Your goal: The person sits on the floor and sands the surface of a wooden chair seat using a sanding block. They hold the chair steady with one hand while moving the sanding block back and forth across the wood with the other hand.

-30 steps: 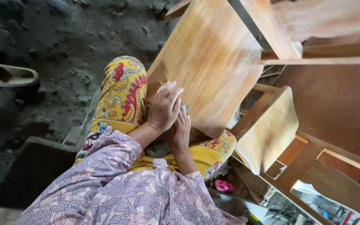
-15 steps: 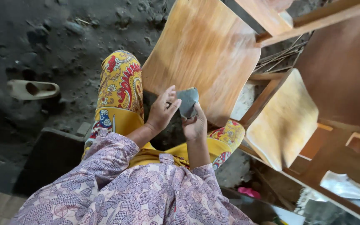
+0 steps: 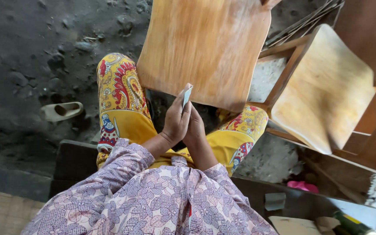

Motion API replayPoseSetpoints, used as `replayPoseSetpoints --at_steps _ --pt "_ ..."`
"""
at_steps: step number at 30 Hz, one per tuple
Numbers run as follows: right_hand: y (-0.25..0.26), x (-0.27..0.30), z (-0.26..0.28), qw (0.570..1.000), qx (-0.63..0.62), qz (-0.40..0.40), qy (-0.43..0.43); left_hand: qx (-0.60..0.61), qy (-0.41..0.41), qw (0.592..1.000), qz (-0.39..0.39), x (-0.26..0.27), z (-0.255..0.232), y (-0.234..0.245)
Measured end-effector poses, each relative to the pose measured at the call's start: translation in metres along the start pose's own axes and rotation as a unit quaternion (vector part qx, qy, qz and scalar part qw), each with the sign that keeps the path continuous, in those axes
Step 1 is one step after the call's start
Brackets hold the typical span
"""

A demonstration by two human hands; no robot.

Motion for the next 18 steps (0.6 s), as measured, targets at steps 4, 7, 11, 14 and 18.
replayPoseSetpoints --at_steps 4,7,11,14,18 --pt "0.007 -0.011 -0.004 0.998 0.046 0.039 0.013 -0.05 -0.053 0.997 0.009 -0.011 0.015 0.001" --pt "0.052 -0.034 -0.011 0.991 0.134 -0.007 0.019 -0.144 -0.128 0.981 -0.005 -0.03 0.03 0.008" --pt "0.131 -0.079 -0.018 0.952 0.299 -0.066 -0.02 -0.398 -0.17 0.901 -0.003 -0.043 0.077 0.002" --pt "0.15 -0.089 -0.013 0.948 0.292 -0.123 -0.012 -0.473 -0.181 0.862 0.036 -0.027 0.097 -0.009" --pt "0.154 -0.1 -0.02 0.964 0.231 -0.132 -0.003 -0.538 -0.188 0.818 0.079 -0.022 0.106 -0.02"
Point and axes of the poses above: each hand's wrist, its own x-axis away from the middle knuckle, its own y-axis out of the back of the hand, z = x × y, the point moved 5 cm from there along -x, towards the middle knuckle, and after that the axes turned 8 degrees about y, right-handed, at the moved point
